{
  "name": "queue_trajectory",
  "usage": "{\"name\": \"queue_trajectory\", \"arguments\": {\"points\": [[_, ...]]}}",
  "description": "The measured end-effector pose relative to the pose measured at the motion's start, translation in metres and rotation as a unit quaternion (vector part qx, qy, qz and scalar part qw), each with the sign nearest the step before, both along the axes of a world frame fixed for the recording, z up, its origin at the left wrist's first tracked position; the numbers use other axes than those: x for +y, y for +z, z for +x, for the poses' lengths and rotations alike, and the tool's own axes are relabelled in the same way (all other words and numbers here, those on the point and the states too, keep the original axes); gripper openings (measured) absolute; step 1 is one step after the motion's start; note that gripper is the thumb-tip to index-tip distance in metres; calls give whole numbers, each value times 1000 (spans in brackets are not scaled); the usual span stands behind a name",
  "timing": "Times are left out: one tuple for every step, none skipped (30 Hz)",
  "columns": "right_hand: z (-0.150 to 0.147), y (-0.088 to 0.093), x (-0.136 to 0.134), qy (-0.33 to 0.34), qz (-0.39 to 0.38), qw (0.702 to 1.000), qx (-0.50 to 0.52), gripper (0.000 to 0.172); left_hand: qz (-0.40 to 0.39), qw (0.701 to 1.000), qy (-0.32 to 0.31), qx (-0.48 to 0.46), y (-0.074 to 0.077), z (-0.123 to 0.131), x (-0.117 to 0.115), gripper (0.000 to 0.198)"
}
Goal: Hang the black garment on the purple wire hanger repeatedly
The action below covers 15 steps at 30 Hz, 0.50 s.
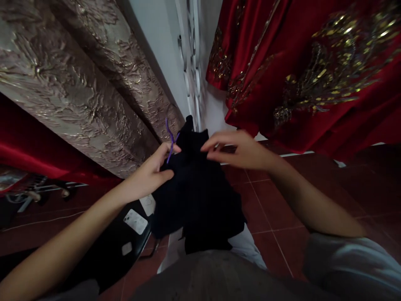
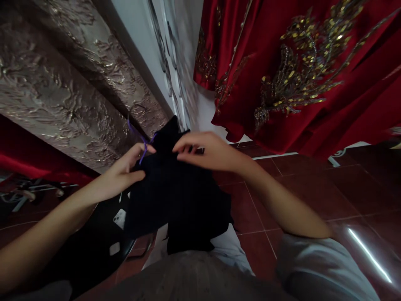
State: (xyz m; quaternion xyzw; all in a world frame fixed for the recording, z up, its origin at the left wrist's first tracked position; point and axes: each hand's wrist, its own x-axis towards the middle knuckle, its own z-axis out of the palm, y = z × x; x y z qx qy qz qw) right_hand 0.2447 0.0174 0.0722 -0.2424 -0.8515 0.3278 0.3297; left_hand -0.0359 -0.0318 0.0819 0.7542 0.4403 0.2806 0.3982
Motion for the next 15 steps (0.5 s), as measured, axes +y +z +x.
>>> {"name": "queue_trajectory", "arguments": {"points": [[6, -5, 11, -65, 18, 997, 29, 28, 9, 999, -8, 45, 2, -9, -3, 44], [13, -10, 21, -113, 28, 992, 46, 32, 19, 996, -12, 82, 6, -16, -5, 43], [19, -16, 30, -137, 24, 989, 49, 38, 33, 993, -11, 109, 10, -21, -5, 41], [24, -22, 37, -134, 0, 990, 39, 41, 50, 991, -2, 122, 15, -26, -3, 40], [28, -28, 42, -110, -51, 992, 20, 39, 70, 990, 17, 123, 19, -29, 1, 38], [31, -34, 44, -81, -123, 989, 6, 35, 91, 989, 43, 113, 22, -32, 6, 36], [34, -38, 45, -61, -209, 976, 7, 36, 109, 987, 72, 98, 23, -36, 14, 35], [37, -41, 44, -53, -288, 956, 23, 40, 124, 984, 102, 80, 24, -39, 23, 35], [39, -41, 44, -58, -349, 934, 50, 44, 133, 981, 126, 61, 23, -43, 33, 35], [40, -40, 44, -75, -383, 917, 88, 45, 134, 980, 145, 39, 21, -46, 44, 35], [41, -36, 47, -98, -388, 907, 133, 43, 137, 978, 158, 18, 18, -49, 55, 34], [40, -29, 52, -121, -367, 905, 179, 40, 148, 974, 170, -2, 15, -52, 64, 32], [39, -21, 61, -140, -331, 907, 220, 35, 169, 968, 182, -21, 11, -53, 72, 30], [37, -12, 72, -159, -293, 909, 250, 32, 205, 958, 197, -34, 8, -52, 78, 31], [34, -3, 86, -181, -253, 910, 275, 30, 251, 943, 214, -37, 4, -51, 82, 33]]}}
